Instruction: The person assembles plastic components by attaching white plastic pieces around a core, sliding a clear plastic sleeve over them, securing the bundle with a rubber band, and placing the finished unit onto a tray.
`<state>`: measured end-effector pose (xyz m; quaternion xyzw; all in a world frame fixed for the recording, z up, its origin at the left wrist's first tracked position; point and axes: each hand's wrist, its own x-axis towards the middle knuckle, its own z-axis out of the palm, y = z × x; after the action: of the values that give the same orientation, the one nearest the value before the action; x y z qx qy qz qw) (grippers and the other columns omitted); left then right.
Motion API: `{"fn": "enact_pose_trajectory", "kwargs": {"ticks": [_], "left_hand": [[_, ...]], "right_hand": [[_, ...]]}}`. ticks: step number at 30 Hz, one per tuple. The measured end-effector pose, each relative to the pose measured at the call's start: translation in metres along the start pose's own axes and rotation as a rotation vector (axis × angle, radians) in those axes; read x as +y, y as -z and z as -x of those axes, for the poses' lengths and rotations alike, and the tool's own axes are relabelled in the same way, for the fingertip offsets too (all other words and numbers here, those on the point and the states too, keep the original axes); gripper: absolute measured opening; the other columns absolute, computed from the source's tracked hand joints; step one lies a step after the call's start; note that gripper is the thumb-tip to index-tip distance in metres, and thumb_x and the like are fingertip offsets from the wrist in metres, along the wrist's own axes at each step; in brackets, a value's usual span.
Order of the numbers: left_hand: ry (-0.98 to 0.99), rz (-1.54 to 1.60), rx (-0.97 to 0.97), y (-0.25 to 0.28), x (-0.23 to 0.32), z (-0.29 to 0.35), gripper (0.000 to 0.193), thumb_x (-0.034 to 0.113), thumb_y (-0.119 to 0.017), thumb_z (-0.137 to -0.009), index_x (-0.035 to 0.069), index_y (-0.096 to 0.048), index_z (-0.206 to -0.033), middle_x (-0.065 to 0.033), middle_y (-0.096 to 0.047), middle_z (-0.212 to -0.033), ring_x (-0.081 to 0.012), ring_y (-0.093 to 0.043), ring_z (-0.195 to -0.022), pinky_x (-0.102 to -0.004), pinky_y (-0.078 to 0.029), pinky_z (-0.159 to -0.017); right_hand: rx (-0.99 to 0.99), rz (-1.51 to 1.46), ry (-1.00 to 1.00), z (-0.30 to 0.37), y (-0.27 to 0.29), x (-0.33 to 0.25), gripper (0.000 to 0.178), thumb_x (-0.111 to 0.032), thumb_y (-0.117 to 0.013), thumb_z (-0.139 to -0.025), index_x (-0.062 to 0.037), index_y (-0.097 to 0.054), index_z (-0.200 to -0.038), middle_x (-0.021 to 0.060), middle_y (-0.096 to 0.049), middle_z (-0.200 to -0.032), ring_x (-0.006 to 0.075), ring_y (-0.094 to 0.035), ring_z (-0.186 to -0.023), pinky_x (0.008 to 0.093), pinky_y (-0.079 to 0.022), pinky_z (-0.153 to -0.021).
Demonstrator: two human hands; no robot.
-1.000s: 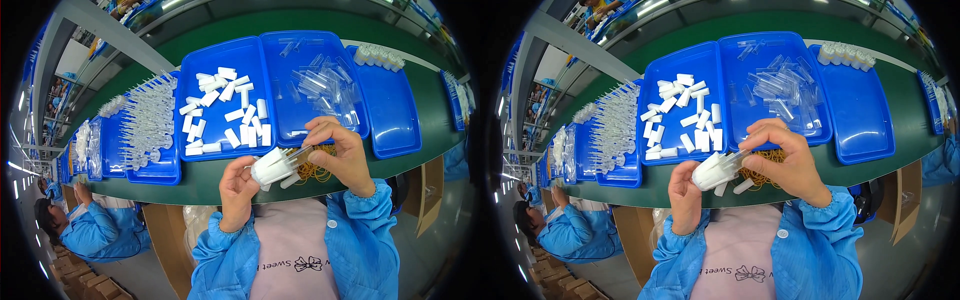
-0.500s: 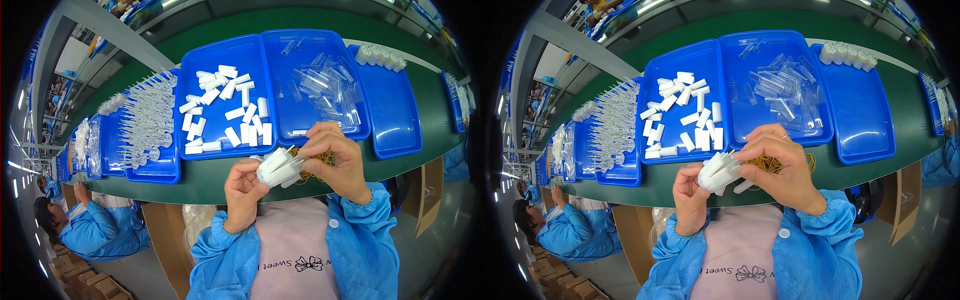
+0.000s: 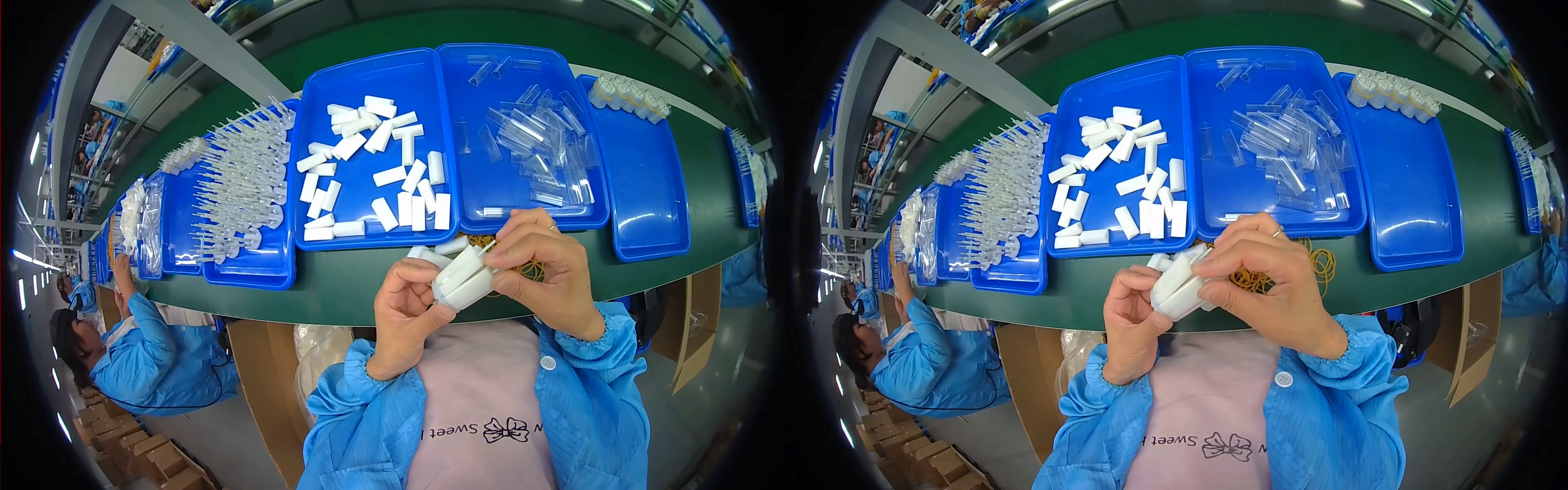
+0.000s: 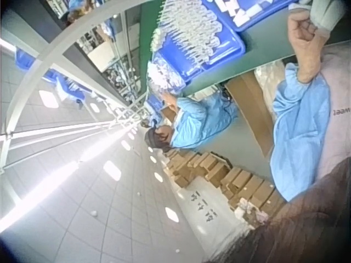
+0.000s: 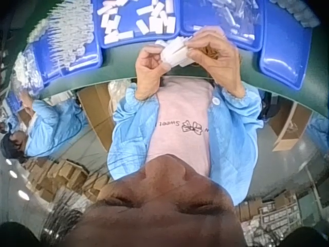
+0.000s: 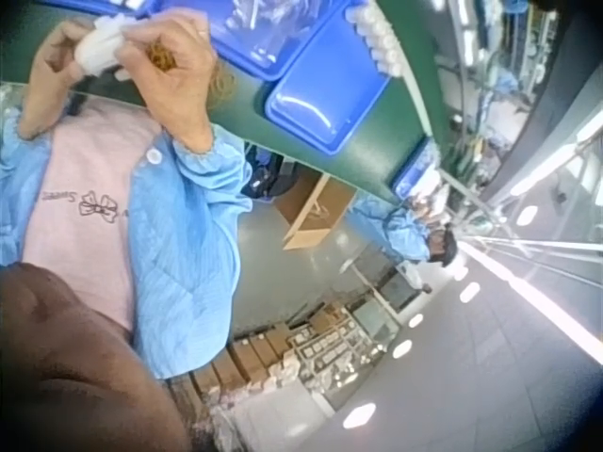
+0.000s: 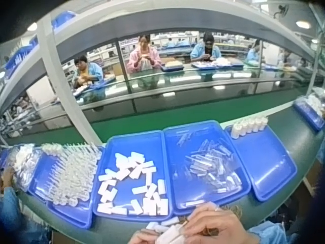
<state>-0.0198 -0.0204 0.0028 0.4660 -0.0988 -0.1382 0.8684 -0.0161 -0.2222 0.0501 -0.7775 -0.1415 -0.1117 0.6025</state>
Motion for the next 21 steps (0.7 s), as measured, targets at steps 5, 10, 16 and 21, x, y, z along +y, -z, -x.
{"fn": "enact_pose_trajectory", "kwargs": {"ticks": [5, 10, 16, 21], "left_hand": [[0.048, 0.010, 0.046, 0.006, -0.006, -0.003, 0.039, 0.000, -0.071, -0.079, 0.002, -0.049, -0.111, -0.0101, -0.053, -0.112, -0.0184, -0.057, -0.106, -0.0320, -0.048, -0.091], [0.092, 0.026, 0.123, 0.006, -0.002, -0.008, 0.048, -0.001, -0.068, -0.080, 0.002, -0.046, -0.123, -0.0109, -0.054, -0.116, -0.0192, -0.056, -0.109, -0.0316, -0.046, -0.093], [0.092, 0.037, 0.177, 0.008, 0.001, -0.008, 0.053, -0.002, -0.063, -0.080, 0.002, -0.042, -0.128, -0.0114, -0.053, -0.118, -0.0198, -0.054, -0.112, -0.0324, -0.044, -0.095], [0.094, 0.053, 0.165, 0.003, 0.001, -0.007, 0.052, -0.002, -0.061, -0.081, 0.001, -0.042, -0.128, -0.0115, -0.053, -0.118, -0.0199, -0.054, -0.113, -0.0325, -0.043, -0.096]], "right_hand": [[0.019, 0.002, -0.027, -0.006, -0.002, 0.002, 0.016, -0.006, -0.077, -0.067, -0.0062, -0.071, -0.083, 0.0036, -0.067, -0.082, 0.0206, -0.056, -0.091, 0.0332, -0.043, -0.081], [-0.148, -0.046, -0.032, -0.026, 0.008, 0.008, 0.014, -0.006, -0.069, -0.075, -0.0048, -0.070, -0.089, 0.0066, -0.066, -0.097, 0.0228, -0.056, -0.097, 0.0361, -0.043, -0.088], [-0.037, 0.463, 0.036, -0.087, 0.026, 0.054, 0.030, -0.015, -0.062, -0.084, -0.0062, -0.063, -0.113, 0.0119, -0.063, -0.109, 0.0277, -0.054, -0.109, 0.0395, -0.040, -0.095], [0.025, 1.078, 0.127, -0.109, 0.013, 0.122, 0.046, -0.025, -0.069, -0.079, -0.0081, -0.058, -0.121, 0.0128, -0.060, -0.116, 0.0318, -0.048, -0.119, 0.0519, -0.032, -0.102]]}}
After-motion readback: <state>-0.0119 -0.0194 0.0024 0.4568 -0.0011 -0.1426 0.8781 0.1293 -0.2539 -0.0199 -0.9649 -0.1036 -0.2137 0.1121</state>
